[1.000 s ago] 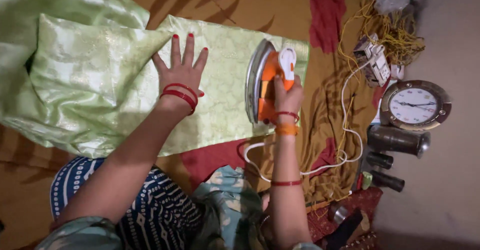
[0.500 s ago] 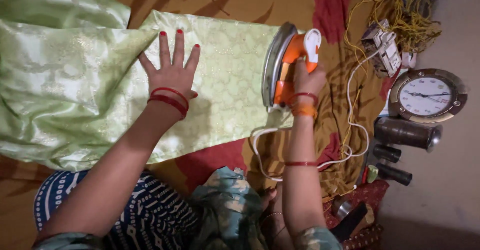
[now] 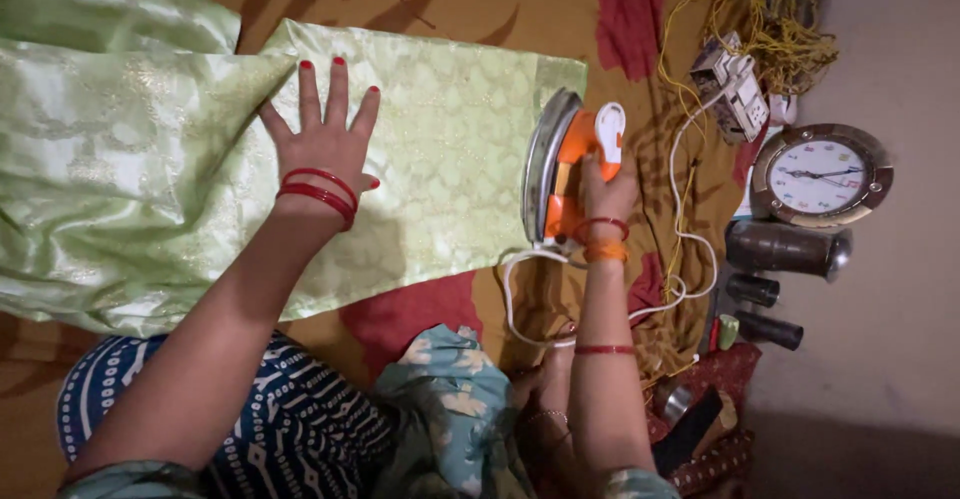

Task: Iron a green silk garment while sitting on a bed.

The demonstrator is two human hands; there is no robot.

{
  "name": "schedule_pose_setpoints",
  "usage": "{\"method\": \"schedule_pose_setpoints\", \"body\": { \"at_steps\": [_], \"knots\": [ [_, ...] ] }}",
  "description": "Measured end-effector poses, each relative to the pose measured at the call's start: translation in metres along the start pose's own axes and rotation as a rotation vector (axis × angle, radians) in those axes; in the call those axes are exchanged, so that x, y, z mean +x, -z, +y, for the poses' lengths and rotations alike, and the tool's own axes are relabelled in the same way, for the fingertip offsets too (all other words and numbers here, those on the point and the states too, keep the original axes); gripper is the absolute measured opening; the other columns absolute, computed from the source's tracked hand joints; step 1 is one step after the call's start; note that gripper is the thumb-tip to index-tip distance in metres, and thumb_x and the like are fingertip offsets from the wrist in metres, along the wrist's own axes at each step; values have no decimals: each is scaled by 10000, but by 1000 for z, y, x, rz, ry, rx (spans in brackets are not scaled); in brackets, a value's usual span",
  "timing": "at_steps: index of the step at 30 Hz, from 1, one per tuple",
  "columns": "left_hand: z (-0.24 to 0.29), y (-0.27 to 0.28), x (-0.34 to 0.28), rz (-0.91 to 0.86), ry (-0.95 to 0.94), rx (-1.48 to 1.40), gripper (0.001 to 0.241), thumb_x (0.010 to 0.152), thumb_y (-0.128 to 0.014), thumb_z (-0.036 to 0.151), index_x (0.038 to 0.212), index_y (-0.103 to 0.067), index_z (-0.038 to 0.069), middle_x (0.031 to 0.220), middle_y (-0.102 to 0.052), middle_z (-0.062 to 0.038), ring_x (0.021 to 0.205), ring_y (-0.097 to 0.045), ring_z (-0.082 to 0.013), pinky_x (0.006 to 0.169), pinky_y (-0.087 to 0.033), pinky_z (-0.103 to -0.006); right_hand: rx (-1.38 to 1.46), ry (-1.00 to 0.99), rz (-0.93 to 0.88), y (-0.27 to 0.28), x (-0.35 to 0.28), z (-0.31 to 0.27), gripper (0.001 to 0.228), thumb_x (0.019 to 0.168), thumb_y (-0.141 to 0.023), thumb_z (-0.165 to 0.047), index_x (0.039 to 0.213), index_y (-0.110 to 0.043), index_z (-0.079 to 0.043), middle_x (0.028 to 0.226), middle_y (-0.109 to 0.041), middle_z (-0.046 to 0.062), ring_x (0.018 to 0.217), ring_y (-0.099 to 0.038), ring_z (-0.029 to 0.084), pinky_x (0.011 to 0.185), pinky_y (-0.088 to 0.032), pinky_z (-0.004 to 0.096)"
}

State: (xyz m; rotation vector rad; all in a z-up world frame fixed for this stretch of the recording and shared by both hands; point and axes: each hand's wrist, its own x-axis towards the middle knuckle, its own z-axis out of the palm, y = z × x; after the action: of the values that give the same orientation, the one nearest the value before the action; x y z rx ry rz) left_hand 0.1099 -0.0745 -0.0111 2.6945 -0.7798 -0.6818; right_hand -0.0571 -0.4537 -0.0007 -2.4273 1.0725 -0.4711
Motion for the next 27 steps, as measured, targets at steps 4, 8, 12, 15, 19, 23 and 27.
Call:
{"method": "schedule_pose_setpoints", "body": {
  "at_steps": [4,8,12,15,19,23,27],
  "knots": [
    [1,-4,6,-16,-5,-9,1169,689,-883,464,1633,-223,268,1721,-20,-150,1562,-14,-417,1094,-178,-785,-74,53,49,1,-4,-13,340,883,-780,-263,1067,-698,10,820,-740,135,706,-698,204,680,-554,379],
    [3,-6,10,-36,-4,6,1178,686,-893,434,1644,-227,271,1727,5,-178,1574,-4,-404,1110,-156,-776,-15,11,65,-5,12,-17,317,886,-762,-242,1092,-717,-4,843,-758,112,732,-717,177,695,-562,363],
    [5,1,13,-74,16,-11,1184,685,-896,442,1641,-214,285,1718,21,-169,1569,11,-402,1114,-135,-787,18,-21,44,-14,40,-13,223,904,-775,-201,994,-731,-2,725,-698,61,604,-637,137,563,-498,334],
    [6,5,14,-102,29,-15,1184,680,-899,449,1631,-212,286,1716,29,-163,1561,17,-398,1104,-133,-791,164,-64,-1,-24,66,4,158,931,-758,-158,931,-716,-6,667,-637,10,528,-551,89,475,-419,302],
    [2,-2,14,-82,24,-27,1191,665,-909,438,1630,-228,286,1722,22,-165,1566,9,-394,1107,-139,-780,263,-143,-32,-20,68,-21,133,929,-742,-145,923,-686,-24,632,-612,-18,477,-523,63,432,-390,283],
    [0,-6,12,-5,-8,-6,1191,657,-907,452,1634,-249,275,1720,-22,-171,1565,-31,-397,1098,-167,-782,288,-130,-93,-11,64,-9,152,923,-737,-140,985,-662,-24,657,-606,-20,486,-515,66,431,-381,281],
    [-4,-11,1,87,-60,20,1157,678,-896,473,1639,-293,246,1730,-82,-185,1578,-77,-402,1109,-199,-779,172,23,-165,3,41,45,196,935,-770,-150,1068,-692,-27,768,-652,-32,605,-555,39,512,-448,247]
  ]
}}
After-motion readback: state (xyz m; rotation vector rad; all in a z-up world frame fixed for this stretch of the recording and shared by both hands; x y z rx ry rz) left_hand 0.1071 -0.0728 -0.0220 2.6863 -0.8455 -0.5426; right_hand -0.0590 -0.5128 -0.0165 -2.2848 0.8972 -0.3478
